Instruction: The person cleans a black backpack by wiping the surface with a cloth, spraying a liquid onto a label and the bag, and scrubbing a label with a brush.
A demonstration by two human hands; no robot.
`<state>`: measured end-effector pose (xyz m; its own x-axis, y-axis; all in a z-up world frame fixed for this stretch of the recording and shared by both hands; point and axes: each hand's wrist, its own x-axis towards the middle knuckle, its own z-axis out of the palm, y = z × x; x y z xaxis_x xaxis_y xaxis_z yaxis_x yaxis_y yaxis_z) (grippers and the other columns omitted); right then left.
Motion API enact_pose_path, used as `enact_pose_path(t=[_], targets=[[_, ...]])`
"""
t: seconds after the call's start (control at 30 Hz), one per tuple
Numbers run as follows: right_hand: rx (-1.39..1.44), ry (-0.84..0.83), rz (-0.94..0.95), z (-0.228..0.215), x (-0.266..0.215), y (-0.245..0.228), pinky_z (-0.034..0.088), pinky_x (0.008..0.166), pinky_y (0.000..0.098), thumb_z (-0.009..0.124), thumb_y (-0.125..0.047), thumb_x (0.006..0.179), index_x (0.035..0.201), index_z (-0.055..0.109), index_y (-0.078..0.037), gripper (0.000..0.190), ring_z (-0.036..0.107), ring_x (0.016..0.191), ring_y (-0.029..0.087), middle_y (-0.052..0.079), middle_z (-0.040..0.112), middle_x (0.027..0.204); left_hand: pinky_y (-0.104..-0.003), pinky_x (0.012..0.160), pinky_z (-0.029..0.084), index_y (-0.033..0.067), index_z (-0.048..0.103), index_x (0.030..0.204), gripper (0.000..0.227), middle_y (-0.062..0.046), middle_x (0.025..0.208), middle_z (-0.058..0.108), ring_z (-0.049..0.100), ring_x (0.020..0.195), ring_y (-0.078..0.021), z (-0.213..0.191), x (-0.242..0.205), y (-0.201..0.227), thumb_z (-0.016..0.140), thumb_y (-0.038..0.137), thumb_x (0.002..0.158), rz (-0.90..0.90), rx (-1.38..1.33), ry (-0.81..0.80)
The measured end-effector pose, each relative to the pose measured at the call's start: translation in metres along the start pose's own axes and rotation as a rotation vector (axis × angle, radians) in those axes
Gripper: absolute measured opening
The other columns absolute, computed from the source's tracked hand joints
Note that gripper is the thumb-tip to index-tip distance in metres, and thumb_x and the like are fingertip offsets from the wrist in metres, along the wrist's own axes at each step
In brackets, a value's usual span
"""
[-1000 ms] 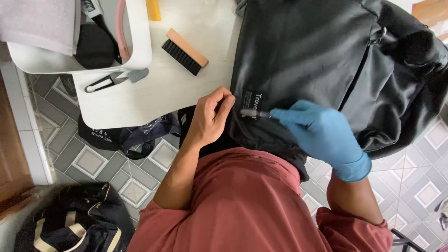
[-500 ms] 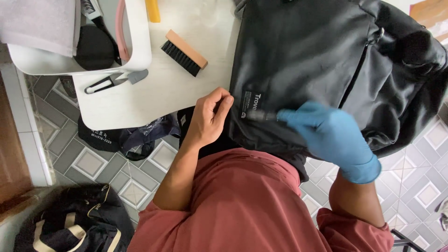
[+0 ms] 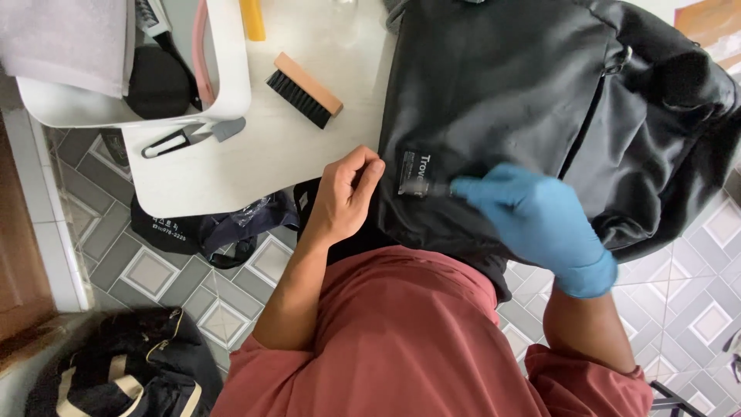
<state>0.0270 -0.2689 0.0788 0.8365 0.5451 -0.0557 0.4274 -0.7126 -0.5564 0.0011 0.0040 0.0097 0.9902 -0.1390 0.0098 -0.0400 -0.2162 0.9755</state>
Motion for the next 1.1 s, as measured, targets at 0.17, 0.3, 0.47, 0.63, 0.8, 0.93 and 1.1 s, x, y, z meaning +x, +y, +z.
enact_pose_path(t=[0.17, 0.3, 0.47, 0.63, 0.8, 0.93, 1.1], targets=[[-0.109, 0.093, -0.086, 0.005, 0.005, -0.002, 0.043, 0.055, 0.0367, 0.068, -0.001, 0.097, 0.117, 0.078, -0.021, 0.030, 0.058, 0.067, 0.022, 0.002, 0.064, 0.088, -0.026, 0.052, 0.026, 0.0109, 0.047, 0.083, 0.036, 0.005, 0.066, 0.036, 0.029, 0.057, -0.0068, -0.001, 0.000, 0.001, 0.043, 0.033, 0.110, 0.000, 0.007, 0.005], [-0.088, 0.077, 0.014, 0.013, 0.007, -0.003, 0.046, 0.057, 0.0326, 0.069, -0.011, 0.099, 0.123, 0.078, -0.029, 0.031, 0.062, 0.070, 0.017, -0.004, 0.067, 0.092, -0.026, 0.050, 0.026, 0.0102, 0.049, 0.085, 0.035, 0.004, 0.065, 0.038, 0.030, 0.056, -0.0069, 0.001, 0.002, -0.001, 0.043, 0.034, 0.110, 0.014, 0.001, -0.009], [0.067, -0.173, 0.010, 0.000, 0.009, -0.009, 0.048, 0.062, 0.0307, 0.066, -0.020, 0.097, 0.124, 0.076, -0.030, 0.030, 0.062, 0.066, 0.016, -0.006, 0.067, 0.091, -0.027, 0.051, 0.026, 0.0100, 0.047, 0.084, 0.034, 0.004, 0.066, 0.036, 0.029, 0.057, -0.0078, 0.000, 0.001, -0.002, 0.044, 0.030, 0.110, 0.021, -0.003, -0.017], [-0.114, 0.044, -0.054, -0.003, -0.001, -0.003, 0.046, 0.057, 0.0337, 0.082, -0.025, 0.091, 0.120, 0.077, -0.024, 0.030, 0.057, 0.062, 0.018, 0.001, 0.063, 0.085, -0.026, 0.050, 0.025, 0.0107, 0.047, 0.084, 0.036, 0.005, 0.066, 0.035, 0.028, 0.057, -0.0070, 0.000, 0.001, -0.002, 0.043, 0.034, 0.111, 0.015, -0.018, -0.011], [-0.140, 0.039, 0.078, -0.008, -0.008, 0.004, 0.048, 0.061, 0.0362, 0.065, -0.012, 0.100, 0.122, 0.078, -0.025, 0.029, 0.064, 0.071, 0.022, 0.001, 0.068, 0.093, -0.026, 0.050, 0.025, 0.0110, 0.048, 0.085, 0.034, 0.005, 0.066, 0.035, 0.028, 0.056, -0.0064, 0.000, 0.001, -0.005, 0.043, 0.033, 0.111, 0.001, -0.008, -0.016], [0.060, -0.265, 0.160, -0.026, 0.001, -0.016, 0.052, 0.064, 0.0309, 0.066, -0.032, 0.094, 0.118, 0.078, -0.037, 0.028, 0.068, 0.068, 0.015, -0.007, 0.073, 0.088, -0.026, 0.050, 0.025, 0.0108, 0.049, 0.084, 0.035, 0.005, 0.065, 0.036, 0.029, 0.056, -0.0064, 0.000, 0.002, -0.004, 0.044, 0.033, 0.110, -0.005, -0.008, -0.014], [-0.174, 0.053, 0.063, -0.010, -0.012, 0.007, 0.046, 0.057, 0.0383, 0.066, -0.012, 0.099, 0.123, 0.078, -0.029, 0.031, 0.063, 0.070, 0.024, 0.002, 0.065, 0.091, -0.026, 0.049, 0.024, 0.0110, 0.049, 0.084, 0.035, 0.006, 0.063, 0.035, 0.028, 0.054, -0.0059, 0.000, 0.000, -0.005, 0.044, 0.034, 0.110, -0.012, -0.008, -0.002]])
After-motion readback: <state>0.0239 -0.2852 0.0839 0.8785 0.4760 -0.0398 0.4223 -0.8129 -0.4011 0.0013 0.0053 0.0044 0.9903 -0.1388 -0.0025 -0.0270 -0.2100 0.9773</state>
